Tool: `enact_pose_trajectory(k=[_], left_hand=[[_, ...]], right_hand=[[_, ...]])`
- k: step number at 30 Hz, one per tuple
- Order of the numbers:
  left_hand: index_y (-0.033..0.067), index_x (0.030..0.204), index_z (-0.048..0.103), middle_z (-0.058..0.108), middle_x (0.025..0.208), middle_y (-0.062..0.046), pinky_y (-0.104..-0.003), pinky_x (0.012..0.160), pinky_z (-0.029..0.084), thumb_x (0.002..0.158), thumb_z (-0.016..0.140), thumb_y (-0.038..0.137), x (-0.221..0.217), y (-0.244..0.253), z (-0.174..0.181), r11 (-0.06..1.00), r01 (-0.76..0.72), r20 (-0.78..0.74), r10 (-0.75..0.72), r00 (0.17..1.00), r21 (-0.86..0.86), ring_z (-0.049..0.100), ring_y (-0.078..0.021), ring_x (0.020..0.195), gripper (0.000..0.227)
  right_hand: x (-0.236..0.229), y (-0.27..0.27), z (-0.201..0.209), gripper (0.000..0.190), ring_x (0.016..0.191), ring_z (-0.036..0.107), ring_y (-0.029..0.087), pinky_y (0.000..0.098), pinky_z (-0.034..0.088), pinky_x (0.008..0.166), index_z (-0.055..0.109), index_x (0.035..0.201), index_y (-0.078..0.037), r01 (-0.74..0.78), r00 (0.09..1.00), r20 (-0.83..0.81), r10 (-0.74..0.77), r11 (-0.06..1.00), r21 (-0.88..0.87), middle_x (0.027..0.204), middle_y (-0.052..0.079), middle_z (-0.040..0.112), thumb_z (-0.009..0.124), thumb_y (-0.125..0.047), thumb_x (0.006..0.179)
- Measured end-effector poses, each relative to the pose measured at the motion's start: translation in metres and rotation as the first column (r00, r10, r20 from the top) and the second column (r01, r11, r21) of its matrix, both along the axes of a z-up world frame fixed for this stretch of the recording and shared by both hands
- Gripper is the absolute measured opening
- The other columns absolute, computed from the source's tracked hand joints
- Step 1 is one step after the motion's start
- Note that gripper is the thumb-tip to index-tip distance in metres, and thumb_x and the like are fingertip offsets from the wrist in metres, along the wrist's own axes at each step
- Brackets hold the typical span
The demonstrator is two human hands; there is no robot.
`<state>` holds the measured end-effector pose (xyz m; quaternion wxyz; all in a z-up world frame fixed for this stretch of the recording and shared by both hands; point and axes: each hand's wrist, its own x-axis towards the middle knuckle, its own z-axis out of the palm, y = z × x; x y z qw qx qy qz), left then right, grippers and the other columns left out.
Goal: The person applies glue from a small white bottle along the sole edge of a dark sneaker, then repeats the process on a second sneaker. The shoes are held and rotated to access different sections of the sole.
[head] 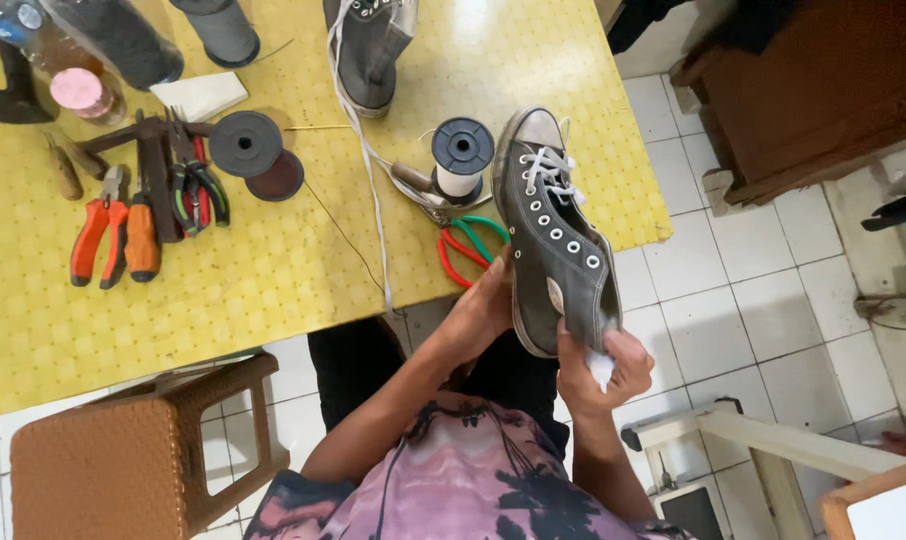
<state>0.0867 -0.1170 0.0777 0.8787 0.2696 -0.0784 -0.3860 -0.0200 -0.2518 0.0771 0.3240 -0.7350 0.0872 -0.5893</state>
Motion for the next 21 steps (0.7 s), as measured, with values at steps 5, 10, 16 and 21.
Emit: enact_pose_trajectory(k=[5, 10, 16, 21], left_hand=[[0.0124, 0.159, 0.042, 0.062, 0.137, -0.018, -0.051, 0.093, 0.059, 0.109, 0.054, 0.043, 0.013, -0.03, -0.013, 1.0, -0.028, -0.138, 0.029, 0.99, 0.008, 0.068, -0.0302, 0.115, 0.06], [0.0135, 0.16, 0.038, 0.068, 0.125, -0.022, -0.043, 0.083, 0.066, 0.104, 0.063, 0.027, -0.002, -0.023, 0.02, 0.993, -0.119, -0.177, 0.121, 0.977, 0.025, 0.074, -0.0284, 0.103, 0.062], [0.013, 0.163, 0.03, 0.051, 0.151, -0.007, -0.032, 0.113, 0.045, 0.093, 0.066, 0.027, -0.009, 0.022, 0.029, 0.945, -0.197, 0.197, 0.148, 0.969, 0.262, 0.051, -0.0159, 0.132, 0.08], [0.0127, 0.161, 0.034, 0.056, 0.151, -0.021, -0.048, 0.117, 0.04, 0.084, 0.083, 0.02, -0.013, 0.06, 0.08, 0.779, -0.475, 0.644, 0.122, 0.755, 0.409, 0.049, -0.0309, 0.142, 0.092]], right_hand=[[-0.015, -0.01, -0.018, 0.04, 0.053, 0.062, 0.023, 0.0278, 0.048, 0.059, 0.061, 0.078, -0.002, -0.027, 1.0, -0.016, 0.026, 0.999, -0.023, 0.069, 0.013, 0.063, 0.099, 0.0, 0.066], [-0.03, -0.012, 0.012, 0.041, 0.036, 0.05, 0.013, 0.02, 0.042, 0.047, 0.055, 0.051, -0.009, -0.248, 0.954, -0.144, 0.263, 0.962, 0.114, 0.048, 0.003, 0.057, 0.093, -0.007, 0.067], [-0.021, -0.037, 0.033, 0.05, 0.043, 0.033, 0.002, 0.0211, 0.033, 0.044, 0.056, 0.127, -0.013, -0.777, 0.626, 0.065, 0.777, 0.615, 0.136, 0.06, -0.01, 0.049, 0.076, -0.044, 0.094], [-0.003, -0.055, 0.048, 0.052, 0.04, 0.047, 0.011, 0.025, 0.045, 0.047, 0.053, 0.114, 0.011, -0.587, 0.776, -0.033, 0.629, 0.742, 0.324, 0.053, 0.005, 0.051, 0.071, -0.032, 0.091]])
